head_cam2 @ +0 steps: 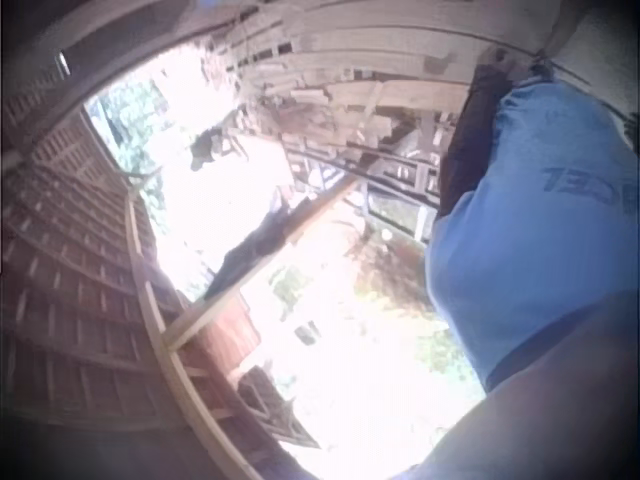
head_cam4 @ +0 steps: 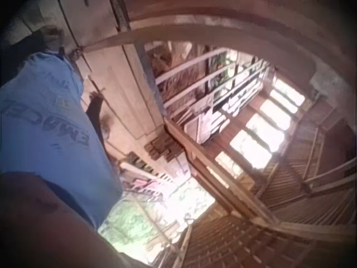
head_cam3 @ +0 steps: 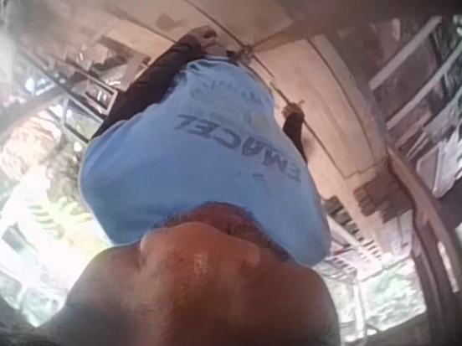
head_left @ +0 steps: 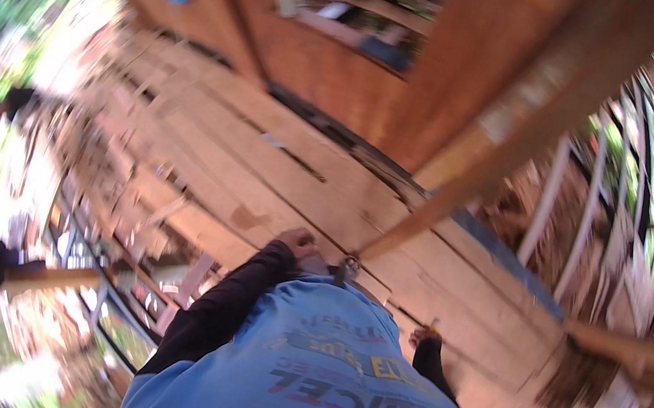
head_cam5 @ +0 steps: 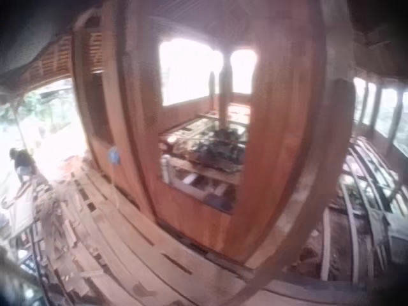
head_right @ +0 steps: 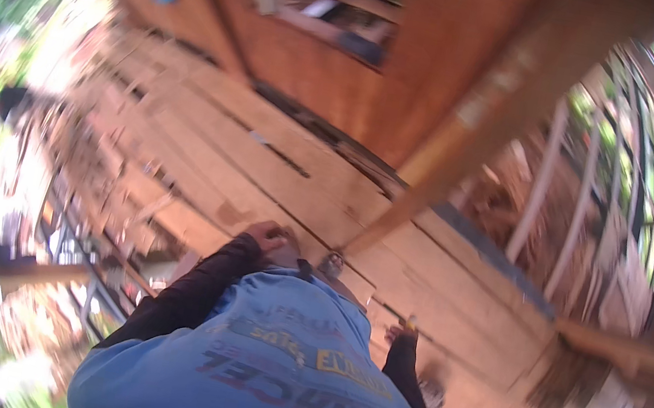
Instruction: The person measures a wooden plank with a tape measure and marks it with a pencil. They then use a try square to draw a straight line across the plank and pick up a hand saw.
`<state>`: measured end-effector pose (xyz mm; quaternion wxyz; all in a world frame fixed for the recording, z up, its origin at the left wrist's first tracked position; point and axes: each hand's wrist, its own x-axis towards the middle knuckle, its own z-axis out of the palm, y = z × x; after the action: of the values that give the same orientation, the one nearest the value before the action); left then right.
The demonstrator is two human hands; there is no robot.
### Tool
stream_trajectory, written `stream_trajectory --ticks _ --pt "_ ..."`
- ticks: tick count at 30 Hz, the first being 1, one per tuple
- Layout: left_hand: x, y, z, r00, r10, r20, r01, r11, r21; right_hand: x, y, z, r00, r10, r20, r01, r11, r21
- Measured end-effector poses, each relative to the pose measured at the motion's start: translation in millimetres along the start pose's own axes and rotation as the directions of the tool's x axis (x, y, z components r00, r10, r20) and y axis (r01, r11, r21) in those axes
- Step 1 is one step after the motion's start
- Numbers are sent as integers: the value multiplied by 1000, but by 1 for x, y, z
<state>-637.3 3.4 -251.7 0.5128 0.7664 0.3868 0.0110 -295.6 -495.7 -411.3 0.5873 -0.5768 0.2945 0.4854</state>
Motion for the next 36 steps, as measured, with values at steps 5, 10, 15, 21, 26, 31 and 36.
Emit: stream_trajectory --ticks 5,10,15,21,26,31,36 --pt "49 44 -26 1000 22 6 -20 980 -197 -40 50 85 962 187 -199 -136 960 244" --pt "144 148 -13 991 104 84 -80 963 -257 -42 108 93 944 145 -297 -86 976 201" --pt "224 260 26 885 461 -70 -442 782 -440 -32 177 59 913 38 -406 12 993 120" --pt "270 358 51 805 582 -116 -551 662 -508 -62 185 74 852 122 -509 39 955 294" --pt "293 365 64 880 460 -117 -453 742 -495 -73 177 105 831 138 -539 113 907 407" --pt "283 362 73 878 441 -185 -448 622 -642 -72 194 126 823 -107 -558 109 994 -29" --pt "276 355 91 886 426 -184 -414 548 -727 -37 230 74 816 -404 -414 -129 570 -811"
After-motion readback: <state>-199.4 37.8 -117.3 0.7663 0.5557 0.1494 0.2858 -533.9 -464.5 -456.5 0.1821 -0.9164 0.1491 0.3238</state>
